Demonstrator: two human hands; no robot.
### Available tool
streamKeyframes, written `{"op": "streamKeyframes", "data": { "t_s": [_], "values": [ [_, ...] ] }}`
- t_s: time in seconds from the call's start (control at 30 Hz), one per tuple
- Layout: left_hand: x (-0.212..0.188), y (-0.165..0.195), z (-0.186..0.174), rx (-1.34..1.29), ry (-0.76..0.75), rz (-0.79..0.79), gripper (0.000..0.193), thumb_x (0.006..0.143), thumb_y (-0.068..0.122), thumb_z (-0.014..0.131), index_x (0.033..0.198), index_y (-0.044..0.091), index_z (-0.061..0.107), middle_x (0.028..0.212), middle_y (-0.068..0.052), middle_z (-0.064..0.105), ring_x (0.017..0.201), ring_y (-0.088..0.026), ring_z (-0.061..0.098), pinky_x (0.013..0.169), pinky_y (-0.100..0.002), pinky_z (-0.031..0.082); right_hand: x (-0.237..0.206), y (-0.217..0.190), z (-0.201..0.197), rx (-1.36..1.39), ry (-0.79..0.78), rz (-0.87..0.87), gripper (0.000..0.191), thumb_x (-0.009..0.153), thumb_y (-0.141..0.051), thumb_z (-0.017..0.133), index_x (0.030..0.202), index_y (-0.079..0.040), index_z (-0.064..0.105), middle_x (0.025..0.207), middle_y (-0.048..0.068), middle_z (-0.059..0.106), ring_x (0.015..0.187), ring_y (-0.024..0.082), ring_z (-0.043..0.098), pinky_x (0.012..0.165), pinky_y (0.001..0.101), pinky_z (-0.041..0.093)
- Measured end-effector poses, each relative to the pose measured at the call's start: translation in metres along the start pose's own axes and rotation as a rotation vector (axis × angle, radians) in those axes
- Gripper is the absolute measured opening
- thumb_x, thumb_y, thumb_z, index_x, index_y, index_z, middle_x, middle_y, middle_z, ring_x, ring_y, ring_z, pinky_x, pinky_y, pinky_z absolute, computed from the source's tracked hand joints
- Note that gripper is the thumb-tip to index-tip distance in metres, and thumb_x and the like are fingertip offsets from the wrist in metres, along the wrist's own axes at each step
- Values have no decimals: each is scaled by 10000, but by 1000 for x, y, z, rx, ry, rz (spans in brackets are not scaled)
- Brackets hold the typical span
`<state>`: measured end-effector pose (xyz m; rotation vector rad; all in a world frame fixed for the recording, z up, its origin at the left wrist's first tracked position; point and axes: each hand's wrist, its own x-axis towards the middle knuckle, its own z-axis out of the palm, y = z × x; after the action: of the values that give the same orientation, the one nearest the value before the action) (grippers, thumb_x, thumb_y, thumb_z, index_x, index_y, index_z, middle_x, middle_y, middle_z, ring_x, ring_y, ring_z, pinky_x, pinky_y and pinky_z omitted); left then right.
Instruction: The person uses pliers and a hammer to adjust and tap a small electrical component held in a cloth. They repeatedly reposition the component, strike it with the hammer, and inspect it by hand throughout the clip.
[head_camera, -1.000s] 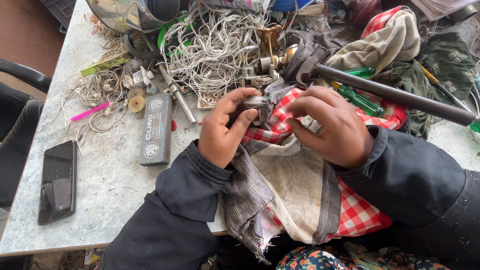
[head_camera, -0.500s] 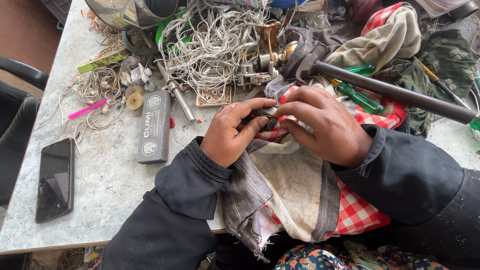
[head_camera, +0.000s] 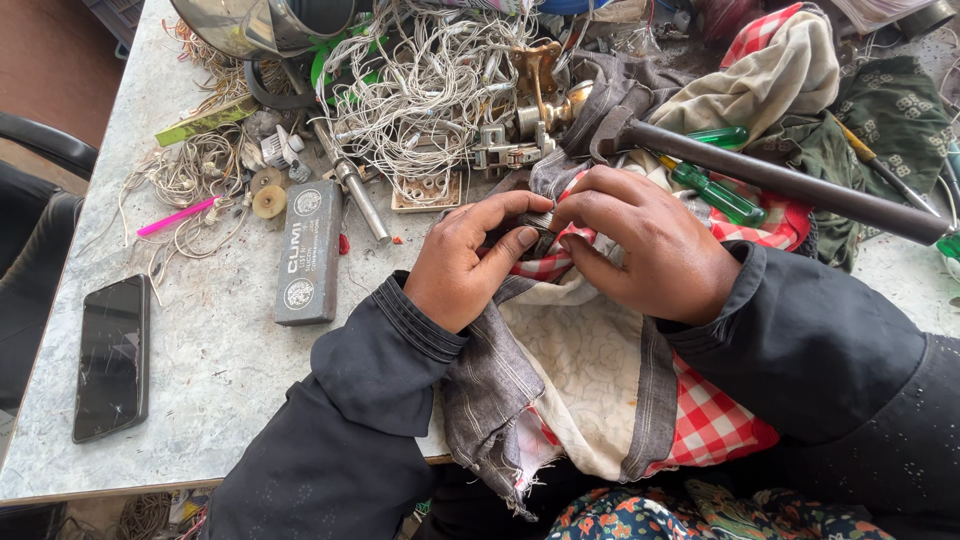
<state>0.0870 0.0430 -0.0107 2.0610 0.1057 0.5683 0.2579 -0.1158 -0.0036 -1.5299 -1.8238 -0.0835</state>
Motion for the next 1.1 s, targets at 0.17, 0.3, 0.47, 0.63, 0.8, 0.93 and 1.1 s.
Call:
{"op": "streamKeyframes", "data": {
  "t_s": [0.17, 0.3, 0.47, 0.63, 0.8, 0.93, 1.1],
  "values": [
    [-2, -2, -3, -55, 1, -86, 291, 1001, 75, 669, 1289, 31, 664, 1099, -59, 741, 959, -81, 692, 817, -247, 593, 2, -8, -5, -68, 32, 6, 297, 864, -36, 715, 1158, -47, 671, 1126, 146, 622, 1013, 336, 639, 842, 429, 528],
    [-5, -9, -10, -210, -66, -137, 424, 972, 4, 650, 1389, 26, 582, 1225, -59, 705, 1045, -76, 659, 912, -244, 573, -6, -1, -36, -235, 90, 165, 383, 860, 7, 671, 1239, -50, 662, 1141, 142, 631, 1091, 338, 632, 927, 432, 535],
    [-6, -20, -15, -340, -105, -187, 475, 972, -54, 638, 1437, -11, 546, 1289, -121, 684, 1145, -124, 661, 1009, -276, 557, -26, 41, -69, -651, -201, 486, 292, 961, -231, 706, 1194, -54, 691, 1078, 168, 670, 1021, 355, 654, 911, 473, 524],
    [-8, -19, -10, -255, 1, -57, 369, 986, -37, 650, 1338, 9, 552, 1369, -125, 655, 1232, -164, 673, 1060, -293, 558, -34, 59, -64, -613, -211, 498, 400, 962, -272, 685, 1302, -63, 665, 1052, 159, 708, 1006, 369, 669, 872, 472, 527],
    [-5, -15, -10, -87, 184, 51, 349, 959, 10, 709, 1274, 55, 564, 1356, -86, 615, 1172, -171, 699, 978, -289, 597, -24, 28, -64, -649, -47, 487, 418, 989, -173, 622, 1394, -74, 645, 1038, 181, 704, 940, 382, 674, 785, 478, 533],
    [-3, -17, -14, 124, 190, 123, 361, 927, 35, 751, 1265, 74, 630, 1277, -111, 588, 1051, -210, 700, 896, -313, 602, -10, 7, -79, -560, 24, 569, 443, 1057, -242, 580, 1464, -66, 594, 1041, 177, 677, 788, 343, 669, 643, 454, 513],
    [0, -23, -16, 189, 187, 77, 371, 922, 112, 779, 1274, 83, 664, 1114, -92, 643, 1022, -204, 720, 896, -325, 584, -2, 8, -69, -388, -381, 683, 641, 919, -506, 696, 1498, -247, 604, 926, 95, 676, 794, 260, 670, 687, 397, 547]
  ]
}}
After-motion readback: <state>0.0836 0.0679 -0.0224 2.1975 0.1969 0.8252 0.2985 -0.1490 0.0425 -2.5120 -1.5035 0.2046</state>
